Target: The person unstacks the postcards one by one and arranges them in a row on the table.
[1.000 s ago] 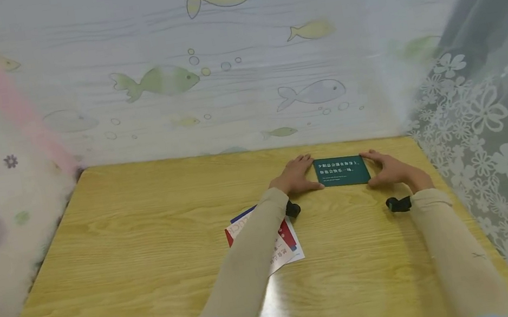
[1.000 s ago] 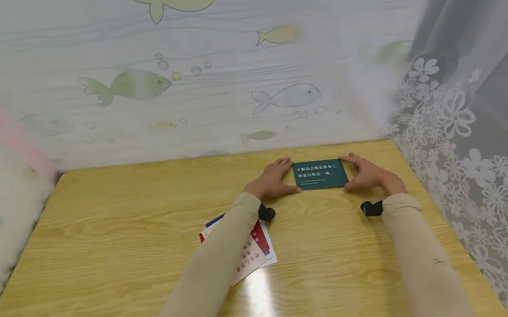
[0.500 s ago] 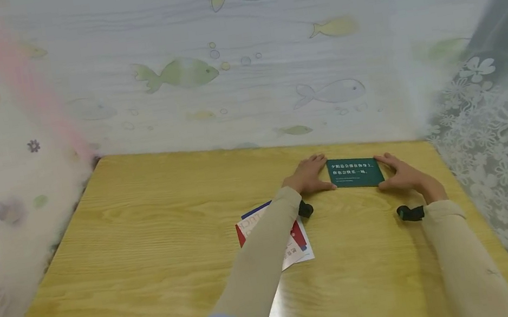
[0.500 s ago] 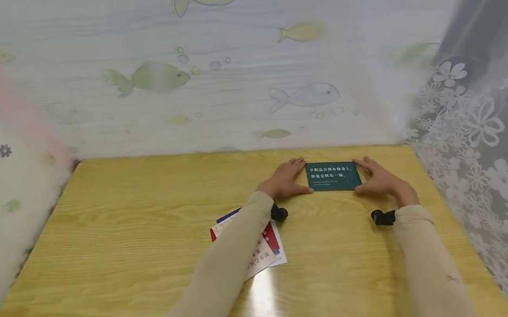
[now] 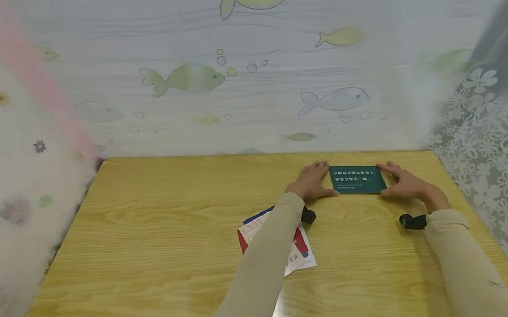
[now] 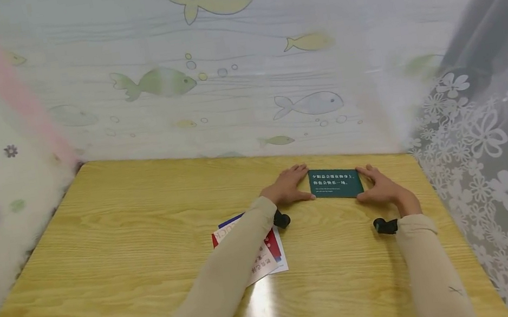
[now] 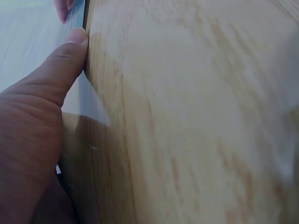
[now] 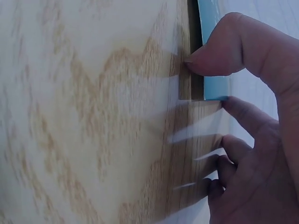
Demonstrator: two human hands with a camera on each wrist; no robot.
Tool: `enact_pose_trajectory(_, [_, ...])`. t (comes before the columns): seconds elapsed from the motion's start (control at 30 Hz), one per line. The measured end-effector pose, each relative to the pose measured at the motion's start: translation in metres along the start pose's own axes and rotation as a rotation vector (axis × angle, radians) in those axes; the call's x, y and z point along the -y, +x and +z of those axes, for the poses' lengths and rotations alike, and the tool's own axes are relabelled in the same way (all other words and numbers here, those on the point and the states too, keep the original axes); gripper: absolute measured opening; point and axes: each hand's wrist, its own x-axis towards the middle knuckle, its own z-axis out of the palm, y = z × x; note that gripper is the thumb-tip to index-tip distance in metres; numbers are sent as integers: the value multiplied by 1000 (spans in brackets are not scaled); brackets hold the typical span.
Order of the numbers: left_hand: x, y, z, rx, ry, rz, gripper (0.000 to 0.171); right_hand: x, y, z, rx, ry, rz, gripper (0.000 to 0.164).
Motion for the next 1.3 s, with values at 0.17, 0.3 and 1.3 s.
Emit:
enact_pose_trajectory(0.17, [0, 0, 0, 4, -5, 1, 90, 0, 1, 3, -20, -6, 15, 101])
enact_pose_trajectory(0.3, [2, 2, 0, 11, -8, 14, 90, 0, 0, 5, -40, 4, 26, 102])
enact_pose_trajectory(1.3, [40, -147, -48, -6, 72, 105, 66, 134, -34, 152, -101, -112, -433, 74])
